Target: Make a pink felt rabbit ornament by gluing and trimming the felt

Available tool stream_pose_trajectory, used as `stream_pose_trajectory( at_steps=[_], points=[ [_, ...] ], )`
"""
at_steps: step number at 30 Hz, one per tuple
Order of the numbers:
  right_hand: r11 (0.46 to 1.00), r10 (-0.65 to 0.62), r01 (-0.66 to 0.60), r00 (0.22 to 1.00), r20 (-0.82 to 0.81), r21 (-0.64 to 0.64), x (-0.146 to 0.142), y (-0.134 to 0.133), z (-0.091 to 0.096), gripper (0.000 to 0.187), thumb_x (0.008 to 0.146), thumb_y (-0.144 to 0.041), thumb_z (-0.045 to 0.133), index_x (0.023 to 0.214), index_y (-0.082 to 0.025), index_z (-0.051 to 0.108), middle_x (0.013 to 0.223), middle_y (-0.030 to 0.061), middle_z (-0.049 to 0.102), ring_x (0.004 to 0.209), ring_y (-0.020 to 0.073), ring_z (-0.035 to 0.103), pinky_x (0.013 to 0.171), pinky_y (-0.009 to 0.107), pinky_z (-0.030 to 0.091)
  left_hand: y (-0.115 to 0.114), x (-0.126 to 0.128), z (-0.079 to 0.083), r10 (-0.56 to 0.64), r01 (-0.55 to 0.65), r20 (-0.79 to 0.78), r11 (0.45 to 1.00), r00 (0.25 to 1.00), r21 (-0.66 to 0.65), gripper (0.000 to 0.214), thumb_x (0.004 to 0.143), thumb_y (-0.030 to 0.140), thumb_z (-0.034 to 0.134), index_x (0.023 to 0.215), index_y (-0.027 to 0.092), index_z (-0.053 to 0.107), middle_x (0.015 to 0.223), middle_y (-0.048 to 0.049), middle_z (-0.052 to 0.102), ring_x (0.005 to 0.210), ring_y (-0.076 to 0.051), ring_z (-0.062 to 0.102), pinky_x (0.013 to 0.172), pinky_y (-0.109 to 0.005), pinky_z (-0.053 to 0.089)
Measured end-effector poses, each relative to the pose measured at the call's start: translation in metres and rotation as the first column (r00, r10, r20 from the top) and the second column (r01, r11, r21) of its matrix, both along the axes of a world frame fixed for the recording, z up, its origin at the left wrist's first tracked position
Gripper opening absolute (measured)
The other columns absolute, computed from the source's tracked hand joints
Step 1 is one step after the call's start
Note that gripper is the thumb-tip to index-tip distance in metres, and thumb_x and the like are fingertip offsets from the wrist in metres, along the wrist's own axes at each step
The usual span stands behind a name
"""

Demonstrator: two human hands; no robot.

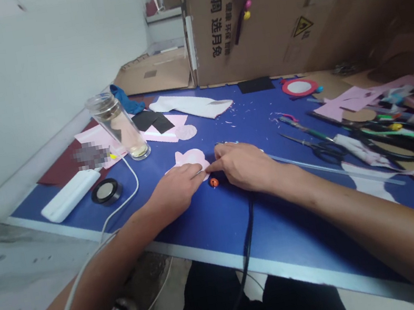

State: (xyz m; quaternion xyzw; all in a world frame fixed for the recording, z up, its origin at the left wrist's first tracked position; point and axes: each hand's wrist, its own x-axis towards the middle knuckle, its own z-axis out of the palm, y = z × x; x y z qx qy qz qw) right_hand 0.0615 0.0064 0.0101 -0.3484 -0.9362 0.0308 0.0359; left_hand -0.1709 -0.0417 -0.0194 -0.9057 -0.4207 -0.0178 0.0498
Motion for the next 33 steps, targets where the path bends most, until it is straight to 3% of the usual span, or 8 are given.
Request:
stream_pose_trajectory(
  at_steps=[4,10,22,27,33],
  points=[
    [0.998,-0.015,0.016,1.000,-0.015,0.060,0.006,-0.003,-0.002,0.045,0.107,-0.013,0.049,0.126,-0.036,0.082,0.104,0.0087,0.067,0.095,0.0235,0.061,0.074,0.034,0.034,-0.001,0.000,0.000,-0.005,0.006,-0.034,1.000,0.999,0.014,0.044,0.108,0.010,0.037,0.143,0.014,0.065,0.135,-0.0156,0.069,0.124,-0.029,0.065,0.104,-0.044,0.054],
    [0.989,0.006,-0.016,0.998,0.070,0.146,0.007,-0.014,0.000,0.040,0.113,-0.021,0.045,0.129,-0.030,0.080,0.110,0.0121,0.068,0.097,0.0255,0.060,0.073,0.036,0.030,-0.002,0.002,0.001,0.009,-0.008,-0.041,1.000,0.999,0.027,0.044,0.107,0.009,0.039,0.142,0.014,0.065,0.135,-0.0155,0.069,0.123,-0.029,0.065,0.103,-0.043,0.054],
    [0.992,-0.002,-0.021,0.984,0.177,0.126,0.000,-0.017,0.008,0.043,0.116,-0.025,0.040,0.134,-0.027,0.079,0.113,0.0150,0.069,0.101,0.0285,0.062,0.075,0.039,0.032,-0.002,-0.003,-0.006,-0.001,0.001,0.010,1.000,1.000,-0.001,0.044,0.107,0.011,0.037,0.141,0.013,0.064,0.141,-0.0162,0.067,0.130,-0.031,0.063,0.109,-0.047,0.053],
    [0.993,-0.007,-0.013,0.986,0.164,0.121,-0.002,-0.018,0.010,0.045,0.116,-0.026,0.038,0.134,-0.028,0.079,0.113,0.0151,0.069,0.104,0.0296,0.063,0.076,0.039,0.035,-0.001,-0.003,-0.008,-0.004,0.004,0.047,1.000,0.999,-0.003,0.048,0.105,0.008,0.037,0.146,0.010,0.061,0.143,-0.0185,0.066,0.133,-0.032,0.061,0.110,-0.049,0.053],
    [0.995,-0.013,0.002,0.993,0.115,0.098,-0.001,-0.017,0.005,0.040,0.112,-0.021,0.045,0.130,-0.027,0.080,0.113,0.0146,0.070,0.104,0.0301,0.064,0.077,0.039,0.039,0.001,-0.001,-0.007,0.010,-0.010,0.035,1.000,0.999,-0.006,0.050,0.103,0.007,0.039,0.146,0.014,0.062,0.138,-0.0167,0.067,0.130,-0.030,0.062,0.110,-0.045,0.053]
  ],
)
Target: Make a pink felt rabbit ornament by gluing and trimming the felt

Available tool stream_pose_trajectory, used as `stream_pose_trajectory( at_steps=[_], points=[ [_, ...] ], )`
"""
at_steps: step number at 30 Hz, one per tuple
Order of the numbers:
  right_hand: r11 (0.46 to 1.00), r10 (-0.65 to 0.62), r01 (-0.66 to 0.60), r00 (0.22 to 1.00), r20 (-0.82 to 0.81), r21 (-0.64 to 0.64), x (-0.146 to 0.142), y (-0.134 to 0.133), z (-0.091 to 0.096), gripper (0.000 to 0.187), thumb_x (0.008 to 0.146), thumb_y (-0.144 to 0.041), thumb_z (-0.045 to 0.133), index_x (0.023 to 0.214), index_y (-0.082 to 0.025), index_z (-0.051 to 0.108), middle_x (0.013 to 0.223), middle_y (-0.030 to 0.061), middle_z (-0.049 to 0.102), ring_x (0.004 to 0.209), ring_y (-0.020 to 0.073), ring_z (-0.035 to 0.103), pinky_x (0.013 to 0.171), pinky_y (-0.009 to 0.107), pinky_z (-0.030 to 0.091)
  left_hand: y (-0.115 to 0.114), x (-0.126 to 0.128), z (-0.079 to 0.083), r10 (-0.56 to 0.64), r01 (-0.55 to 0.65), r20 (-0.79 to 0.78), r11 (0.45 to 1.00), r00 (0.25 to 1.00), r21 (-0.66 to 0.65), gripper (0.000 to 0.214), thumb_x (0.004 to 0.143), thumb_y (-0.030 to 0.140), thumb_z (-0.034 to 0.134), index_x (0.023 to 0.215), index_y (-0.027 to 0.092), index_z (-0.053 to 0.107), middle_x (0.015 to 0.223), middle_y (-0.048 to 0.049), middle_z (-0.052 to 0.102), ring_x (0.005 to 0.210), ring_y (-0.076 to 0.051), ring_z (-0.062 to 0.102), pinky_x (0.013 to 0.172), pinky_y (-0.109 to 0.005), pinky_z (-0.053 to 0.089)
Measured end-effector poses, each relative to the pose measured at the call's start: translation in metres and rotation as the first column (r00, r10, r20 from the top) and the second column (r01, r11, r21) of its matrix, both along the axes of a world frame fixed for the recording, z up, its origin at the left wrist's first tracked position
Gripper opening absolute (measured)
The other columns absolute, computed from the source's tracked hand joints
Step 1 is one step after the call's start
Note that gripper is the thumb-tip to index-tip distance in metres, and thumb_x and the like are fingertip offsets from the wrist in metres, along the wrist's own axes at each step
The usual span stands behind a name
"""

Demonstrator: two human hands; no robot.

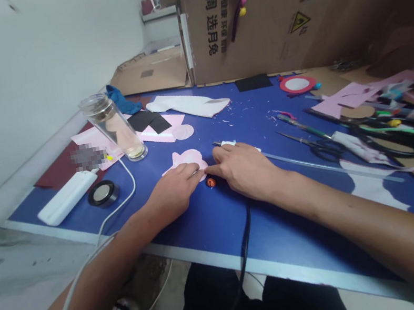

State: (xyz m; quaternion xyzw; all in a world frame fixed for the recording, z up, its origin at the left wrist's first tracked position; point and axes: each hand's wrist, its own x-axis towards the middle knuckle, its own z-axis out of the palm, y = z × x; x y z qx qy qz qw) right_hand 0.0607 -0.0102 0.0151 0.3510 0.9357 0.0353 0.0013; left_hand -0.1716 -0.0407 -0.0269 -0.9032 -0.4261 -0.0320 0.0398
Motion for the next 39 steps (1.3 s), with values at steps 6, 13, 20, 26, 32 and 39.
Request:
stream_pose_trajectory(
  at_steps=[6,13,20,26,32,39],
  points=[
    [0.977,-0.186,0.113,0.868,-0.461,-0.181,0.015,0.003,-0.005,0.042,0.105,-0.010,0.048,0.130,-0.022,0.079,0.113,0.0119,0.074,0.100,0.0258,0.068,0.084,0.036,0.049,-0.003,0.005,0.008,0.035,-0.035,-0.002,0.998,0.999,-0.054,0.053,0.098,0.005,0.041,0.146,0.015,0.061,0.141,-0.0155,0.066,0.129,-0.031,0.061,0.108,-0.047,0.053],
    [0.420,-0.831,-0.307,0.248,-0.498,-0.854,0.009,0.014,0.012,0.035,0.095,-0.007,0.062,0.124,-0.020,0.075,0.102,0.0058,0.075,0.090,0.0181,0.070,0.086,0.036,0.059,-0.005,0.012,0.014,0.069,-0.068,0.038,0.997,0.997,-0.041,0.042,0.097,0.013,0.049,0.134,0.017,0.069,0.131,-0.0136,0.069,0.122,-0.031,0.065,0.104,-0.046,0.055],
    [0.149,-0.954,-0.540,0.142,-0.264,-0.828,0.002,0.024,0.015,0.034,0.091,0.000,0.062,0.118,-0.019,0.071,0.102,0.0036,0.076,0.090,0.0165,0.070,0.100,0.052,0.056,-0.006,0.014,0.002,0.102,-0.108,0.139,0.993,0.985,0.037,0.032,0.105,0.026,0.050,0.127,0.020,0.073,0.130,-0.0110,0.073,0.121,-0.030,0.067,0.102,-0.046,0.056],
    [0.076,-0.972,-0.601,0.134,-0.194,-0.796,-0.005,0.028,0.005,0.029,0.092,-0.002,0.063,0.114,-0.020,0.069,0.093,0.0011,0.075,0.089,0.0167,0.071,0.102,0.056,0.056,-0.006,0.014,-0.009,0.116,-0.140,0.228,0.986,0.967,0.092,0.030,0.104,0.022,0.051,0.121,0.021,0.076,0.130,-0.0104,0.075,0.121,-0.029,0.068,0.103,-0.046,0.056],
    [0.510,-0.715,-0.232,0.421,-0.558,-0.828,-0.002,0.019,0.000,0.013,0.093,-0.017,0.069,0.104,-0.021,0.074,0.087,0.0015,0.075,0.081,0.0179,0.069,0.082,0.035,0.057,-0.007,0.015,-0.011,0.121,-0.150,0.257,0.984,0.959,0.097,0.035,0.103,0.019,0.049,0.126,0.022,0.076,0.132,-0.0089,0.074,0.121,-0.028,0.067,0.104,-0.046,0.055],
    [0.963,-0.156,0.036,0.883,-0.442,-0.268,0.006,-0.009,-0.010,0.023,0.095,-0.033,0.077,0.117,-0.028,0.079,0.112,0.0046,0.077,0.097,0.0227,0.069,0.073,0.030,0.042,-0.007,0.015,-0.011,0.147,-0.166,0.231,0.984,0.962,0.065,0.034,0.102,0.019,0.049,0.120,0.024,0.078,0.124,-0.0102,0.073,0.117,-0.028,0.066,0.103,-0.046,0.055]
  ],
)
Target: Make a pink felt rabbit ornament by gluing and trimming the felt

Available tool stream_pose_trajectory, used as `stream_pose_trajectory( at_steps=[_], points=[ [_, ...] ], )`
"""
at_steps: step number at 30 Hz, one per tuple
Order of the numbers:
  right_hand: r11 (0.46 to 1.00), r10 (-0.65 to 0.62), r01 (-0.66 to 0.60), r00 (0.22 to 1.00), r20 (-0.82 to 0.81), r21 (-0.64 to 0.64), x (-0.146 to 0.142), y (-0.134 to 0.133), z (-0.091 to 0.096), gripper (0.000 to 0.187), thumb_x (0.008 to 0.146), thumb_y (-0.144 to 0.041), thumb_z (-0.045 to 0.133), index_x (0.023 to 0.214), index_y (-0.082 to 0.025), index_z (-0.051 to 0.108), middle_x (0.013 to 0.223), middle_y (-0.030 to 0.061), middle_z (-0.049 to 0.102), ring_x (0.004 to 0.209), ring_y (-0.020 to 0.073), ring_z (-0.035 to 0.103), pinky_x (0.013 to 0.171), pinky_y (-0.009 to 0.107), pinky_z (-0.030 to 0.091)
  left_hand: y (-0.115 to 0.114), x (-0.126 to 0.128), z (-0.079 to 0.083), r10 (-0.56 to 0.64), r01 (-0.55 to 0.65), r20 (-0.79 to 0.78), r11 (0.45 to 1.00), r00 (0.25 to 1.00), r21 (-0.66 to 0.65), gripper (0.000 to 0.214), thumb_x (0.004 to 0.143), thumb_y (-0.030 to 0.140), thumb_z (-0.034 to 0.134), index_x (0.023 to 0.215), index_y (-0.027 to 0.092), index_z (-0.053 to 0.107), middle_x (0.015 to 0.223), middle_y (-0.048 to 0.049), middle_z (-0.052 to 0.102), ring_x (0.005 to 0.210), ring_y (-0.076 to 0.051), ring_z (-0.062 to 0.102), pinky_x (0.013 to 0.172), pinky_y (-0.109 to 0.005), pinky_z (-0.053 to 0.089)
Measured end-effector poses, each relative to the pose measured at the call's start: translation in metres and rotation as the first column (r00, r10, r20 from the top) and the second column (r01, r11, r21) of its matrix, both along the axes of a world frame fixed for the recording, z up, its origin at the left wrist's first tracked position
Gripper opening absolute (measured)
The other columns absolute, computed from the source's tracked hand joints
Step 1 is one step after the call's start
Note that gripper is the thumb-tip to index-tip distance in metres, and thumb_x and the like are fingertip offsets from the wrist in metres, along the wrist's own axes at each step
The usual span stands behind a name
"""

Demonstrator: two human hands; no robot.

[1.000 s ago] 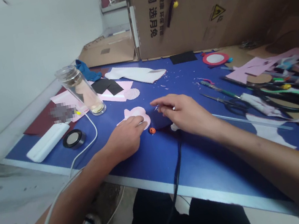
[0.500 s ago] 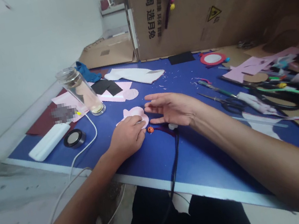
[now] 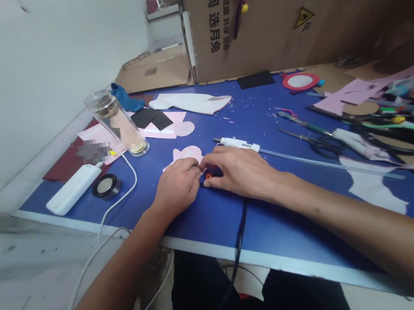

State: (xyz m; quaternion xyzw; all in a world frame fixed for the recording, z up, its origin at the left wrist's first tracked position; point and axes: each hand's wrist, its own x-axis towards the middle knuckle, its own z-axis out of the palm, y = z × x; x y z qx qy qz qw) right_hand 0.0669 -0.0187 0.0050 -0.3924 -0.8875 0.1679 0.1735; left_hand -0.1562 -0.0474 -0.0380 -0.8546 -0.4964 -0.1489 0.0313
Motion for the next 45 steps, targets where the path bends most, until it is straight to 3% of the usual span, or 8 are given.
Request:
stream_pose_trajectory(
  at_steps=[10,29,37,45],
  points=[
    [0.995,-0.069,0.056,0.984,0.163,0.085,0.006,0.003,-0.001,0.019,0.096,-0.020,0.063,0.106,-0.026,0.078,0.109,0.0045,0.078,0.091,0.0227,0.069,0.064,0.031,0.031,-0.002,0.001,0.001,0.001,-0.001,-0.031,1.000,1.000,-0.014,0.040,0.102,0.019,0.048,0.134,0.019,0.073,0.133,-0.0121,0.072,0.121,-0.030,0.067,0.103,-0.047,0.055],
    [0.991,-0.082,0.059,0.977,0.199,0.118,0.009,0.003,0.001,0.018,0.092,-0.016,0.060,0.100,-0.026,0.073,0.103,0.0042,0.075,0.082,0.0214,0.066,0.060,0.032,0.027,-0.002,0.001,0.002,-0.002,0.002,-0.027,1.000,1.000,-0.011,0.040,0.101,0.018,0.048,0.132,0.019,0.074,0.132,-0.0127,0.072,0.121,-0.031,0.066,0.103,-0.048,0.055],
    [0.994,-0.108,0.102,0.972,0.208,0.038,0.010,0.003,0.007,0.016,0.094,-0.026,0.069,0.109,-0.026,0.075,0.108,0.0052,0.076,0.087,0.0227,0.068,0.062,0.031,0.031,0.000,-0.001,-0.001,0.001,-0.001,0.019,1.000,1.000,0.001,0.037,0.101,0.018,0.051,0.128,0.023,0.075,0.131,-0.0106,0.072,0.121,-0.029,0.066,0.105,-0.047,0.054],
    [0.991,-0.115,0.109,0.990,0.080,0.075,0.007,0.002,0.005,0.023,0.100,-0.030,0.069,0.122,-0.026,0.075,0.118,0.0061,0.077,0.099,0.0243,0.071,0.070,0.032,0.040,0.000,0.001,-0.001,0.001,-0.001,0.048,1.000,0.999,0.004,0.034,0.105,0.024,0.050,0.128,0.023,0.075,0.128,-0.0105,0.074,0.119,-0.029,0.067,0.104,-0.048,0.055]
  ],
)
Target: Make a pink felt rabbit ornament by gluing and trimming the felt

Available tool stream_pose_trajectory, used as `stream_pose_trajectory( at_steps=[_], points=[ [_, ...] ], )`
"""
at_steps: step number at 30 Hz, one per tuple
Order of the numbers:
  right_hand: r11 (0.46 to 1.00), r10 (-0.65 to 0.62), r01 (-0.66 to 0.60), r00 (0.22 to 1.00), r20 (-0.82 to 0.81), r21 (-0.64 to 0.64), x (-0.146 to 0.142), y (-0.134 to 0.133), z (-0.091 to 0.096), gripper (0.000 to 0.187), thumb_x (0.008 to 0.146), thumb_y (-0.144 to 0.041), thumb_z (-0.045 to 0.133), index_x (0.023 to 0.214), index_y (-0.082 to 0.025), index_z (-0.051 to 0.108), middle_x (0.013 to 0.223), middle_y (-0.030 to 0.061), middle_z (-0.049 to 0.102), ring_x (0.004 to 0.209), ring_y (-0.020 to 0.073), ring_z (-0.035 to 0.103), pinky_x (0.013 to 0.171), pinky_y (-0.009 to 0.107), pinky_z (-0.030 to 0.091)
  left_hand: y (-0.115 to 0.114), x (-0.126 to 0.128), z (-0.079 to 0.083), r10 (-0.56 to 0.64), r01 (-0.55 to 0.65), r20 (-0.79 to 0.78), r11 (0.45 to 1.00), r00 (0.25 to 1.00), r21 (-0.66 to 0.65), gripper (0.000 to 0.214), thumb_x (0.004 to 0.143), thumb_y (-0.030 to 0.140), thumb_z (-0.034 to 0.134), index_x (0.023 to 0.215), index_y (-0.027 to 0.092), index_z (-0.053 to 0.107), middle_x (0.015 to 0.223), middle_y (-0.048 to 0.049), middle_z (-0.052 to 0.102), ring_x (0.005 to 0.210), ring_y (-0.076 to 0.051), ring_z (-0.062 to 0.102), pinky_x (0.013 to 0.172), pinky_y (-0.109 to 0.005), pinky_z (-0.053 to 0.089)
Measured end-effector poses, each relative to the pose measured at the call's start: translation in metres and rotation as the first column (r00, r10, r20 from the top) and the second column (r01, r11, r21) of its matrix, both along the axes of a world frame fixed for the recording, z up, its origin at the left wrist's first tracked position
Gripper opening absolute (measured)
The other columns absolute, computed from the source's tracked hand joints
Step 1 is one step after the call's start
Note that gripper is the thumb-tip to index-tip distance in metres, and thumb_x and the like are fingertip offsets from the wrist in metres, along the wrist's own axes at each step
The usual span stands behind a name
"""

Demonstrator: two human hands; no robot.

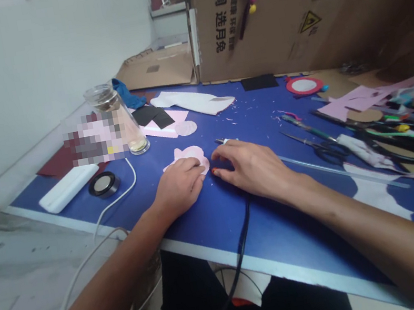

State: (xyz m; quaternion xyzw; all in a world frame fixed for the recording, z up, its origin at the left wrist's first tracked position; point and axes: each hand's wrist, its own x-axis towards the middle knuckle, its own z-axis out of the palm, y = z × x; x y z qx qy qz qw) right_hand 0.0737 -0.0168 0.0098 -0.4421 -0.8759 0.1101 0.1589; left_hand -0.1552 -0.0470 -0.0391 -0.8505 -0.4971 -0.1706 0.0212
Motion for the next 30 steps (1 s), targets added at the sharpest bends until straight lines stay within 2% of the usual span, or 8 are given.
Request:
stream_pose_trajectory(
  at_steps=[6,11,16,23,30],
  points=[
    [0.995,0.067,-0.070,0.997,0.049,0.068,-0.003,0.001,-0.009,0.023,0.102,-0.034,0.068,0.123,-0.028,0.077,0.117,0.0061,0.077,0.099,0.0250,0.072,0.068,0.032,0.038,-0.001,0.001,0.001,0.004,-0.004,0.011,1.000,1.000,-0.003,0.036,0.105,0.020,0.048,0.130,0.020,0.073,0.129,-0.0101,0.074,0.122,-0.028,0.068,0.105,-0.046,0.055],
    [0.995,0.045,-0.056,0.990,0.131,0.082,-0.004,0.003,-0.012,0.017,0.101,-0.026,0.064,0.109,-0.026,0.079,0.107,0.0056,0.078,0.094,0.0240,0.071,0.065,0.032,0.035,-0.001,0.001,0.002,0.014,-0.014,-0.008,1.000,1.000,-0.007,0.033,0.104,0.020,0.050,0.127,0.020,0.074,0.131,-0.0105,0.074,0.122,-0.030,0.068,0.105,-0.048,0.054],
    [0.989,0.030,-0.054,0.984,0.173,0.135,-0.003,0.004,-0.012,0.019,0.101,-0.024,0.059,0.107,-0.025,0.078,0.105,0.0068,0.077,0.094,0.0247,0.071,0.063,0.033,0.033,-0.001,0.001,0.002,0.014,-0.013,0.005,1.000,1.000,-0.010,0.032,0.105,0.021,0.049,0.123,0.019,0.075,0.130,-0.0109,0.074,0.121,-0.030,0.067,0.105,-0.048,0.054],
    [0.993,0.025,-0.042,0.988,0.151,0.108,-0.003,0.002,-0.012,0.019,0.101,-0.025,0.059,0.106,-0.026,0.078,0.104,0.0061,0.076,0.091,0.0240,0.070,0.062,0.033,0.032,-0.001,0.002,0.003,0.022,-0.022,-0.012,1.000,1.000,-0.006,0.032,0.103,0.020,0.051,0.123,0.020,0.076,0.129,-0.0113,0.074,0.120,-0.032,0.068,0.100,-0.049,0.056],
    [0.997,0.020,-0.027,0.995,0.101,0.068,-0.005,0.002,-0.011,0.018,0.100,-0.025,0.063,0.108,-0.025,0.079,0.108,0.0065,0.077,0.095,0.0247,0.070,0.065,0.033,0.037,0.001,0.001,0.001,0.008,-0.008,-0.004,1.000,1.000,-0.005,0.032,0.104,0.021,0.050,0.124,0.019,0.075,0.131,-0.0115,0.074,0.121,-0.031,0.068,0.103,-0.049,0.055]
  ],
)
